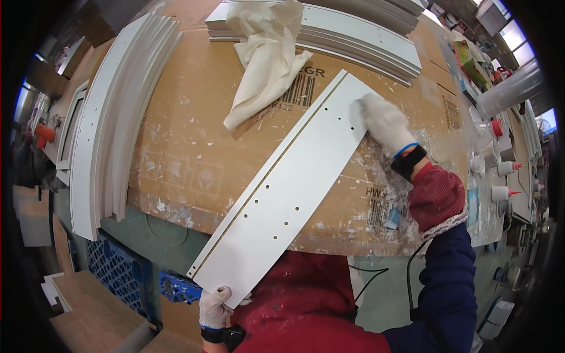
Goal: The person cleans a white plastic panel with a cloth, wiping both sides and edges. They then use a small blue tool to scrape or clean the surface and edges of the panel. Finally, they wipe the panel again with the cloth.
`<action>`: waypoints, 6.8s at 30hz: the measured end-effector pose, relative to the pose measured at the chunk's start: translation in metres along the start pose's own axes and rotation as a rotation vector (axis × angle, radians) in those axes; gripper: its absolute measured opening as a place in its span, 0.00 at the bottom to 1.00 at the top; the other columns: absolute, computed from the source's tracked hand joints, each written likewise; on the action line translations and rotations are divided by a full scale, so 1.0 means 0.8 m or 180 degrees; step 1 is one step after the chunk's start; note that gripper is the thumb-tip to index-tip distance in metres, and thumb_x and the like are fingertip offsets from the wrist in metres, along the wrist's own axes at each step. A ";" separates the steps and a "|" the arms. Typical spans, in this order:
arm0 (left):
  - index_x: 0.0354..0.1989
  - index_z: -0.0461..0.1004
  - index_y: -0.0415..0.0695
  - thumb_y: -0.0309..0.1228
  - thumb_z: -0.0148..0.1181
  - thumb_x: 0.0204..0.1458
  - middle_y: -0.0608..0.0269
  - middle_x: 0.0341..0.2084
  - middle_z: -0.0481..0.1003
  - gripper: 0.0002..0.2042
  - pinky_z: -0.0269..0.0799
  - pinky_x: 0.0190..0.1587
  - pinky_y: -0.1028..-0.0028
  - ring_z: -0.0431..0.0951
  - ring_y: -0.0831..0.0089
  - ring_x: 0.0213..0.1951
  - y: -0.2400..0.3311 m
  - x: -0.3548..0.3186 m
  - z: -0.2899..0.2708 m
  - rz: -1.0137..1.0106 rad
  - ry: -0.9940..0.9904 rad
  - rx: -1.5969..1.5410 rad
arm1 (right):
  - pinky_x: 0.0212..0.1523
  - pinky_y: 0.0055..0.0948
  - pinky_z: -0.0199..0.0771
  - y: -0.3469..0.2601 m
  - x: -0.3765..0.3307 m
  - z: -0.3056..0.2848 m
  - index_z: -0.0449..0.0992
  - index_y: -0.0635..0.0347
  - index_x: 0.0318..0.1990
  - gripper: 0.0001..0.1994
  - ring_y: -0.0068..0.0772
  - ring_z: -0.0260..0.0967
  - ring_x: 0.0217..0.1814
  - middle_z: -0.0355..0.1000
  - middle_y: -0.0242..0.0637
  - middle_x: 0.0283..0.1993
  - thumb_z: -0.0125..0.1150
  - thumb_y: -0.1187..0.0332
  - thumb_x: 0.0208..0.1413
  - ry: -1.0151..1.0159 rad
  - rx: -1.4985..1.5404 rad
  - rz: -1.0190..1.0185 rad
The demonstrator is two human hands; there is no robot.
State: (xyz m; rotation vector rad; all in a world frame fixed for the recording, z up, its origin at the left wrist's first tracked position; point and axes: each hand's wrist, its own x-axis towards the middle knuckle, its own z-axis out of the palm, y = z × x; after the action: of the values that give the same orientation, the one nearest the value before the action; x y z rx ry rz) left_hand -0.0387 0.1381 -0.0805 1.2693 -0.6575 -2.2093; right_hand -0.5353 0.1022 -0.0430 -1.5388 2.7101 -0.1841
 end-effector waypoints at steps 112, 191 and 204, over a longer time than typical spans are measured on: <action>0.52 0.62 0.24 0.24 0.59 0.45 0.42 0.37 0.75 0.25 0.84 0.31 0.58 0.81 0.53 0.34 0.013 0.015 0.005 0.0243 -0.0117 -0.0546 | 0.53 0.34 0.65 0.252 -0.173 -0.025 0.65 0.62 0.52 0.28 0.29 0.65 0.50 0.68 0.36 0.48 0.72 0.68 0.45 0.2106 0.2528 0.1319; 0.57 0.59 0.29 0.28 0.59 0.47 0.39 0.46 0.71 0.28 0.79 0.42 0.51 0.78 0.47 0.43 0.019 0.022 0.004 -0.0100 -0.0385 -0.0835 | 0.39 0.38 0.72 -0.140 -0.068 0.012 0.74 0.61 0.40 0.08 0.47 0.71 0.40 0.72 0.45 0.40 0.56 0.74 0.53 0.0105 0.0571 -0.1855; 0.54 0.64 0.29 0.22 0.57 0.49 0.50 0.45 0.73 0.23 0.76 0.49 0.62 0.77 0.59 0.46 0.015 0.021 -0.006 -0.0015 -0.0754 -0.1049 | 0.43 0.37 0.72 -0.255 -0.114 0.005 0.76 0.65 0.39 0.10 0.48 0.71 0.43 0.73 0.50 0.38 0.53 0.79 0.48 -0.0608 0.1948 -0.1141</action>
State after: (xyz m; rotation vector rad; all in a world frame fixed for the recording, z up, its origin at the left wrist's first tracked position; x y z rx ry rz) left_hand -0.0392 0.1176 -0.0859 0.8546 -0.3527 -2.3726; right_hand -0.3133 0.0766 -0.0275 -1.6934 1.9429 -0.7450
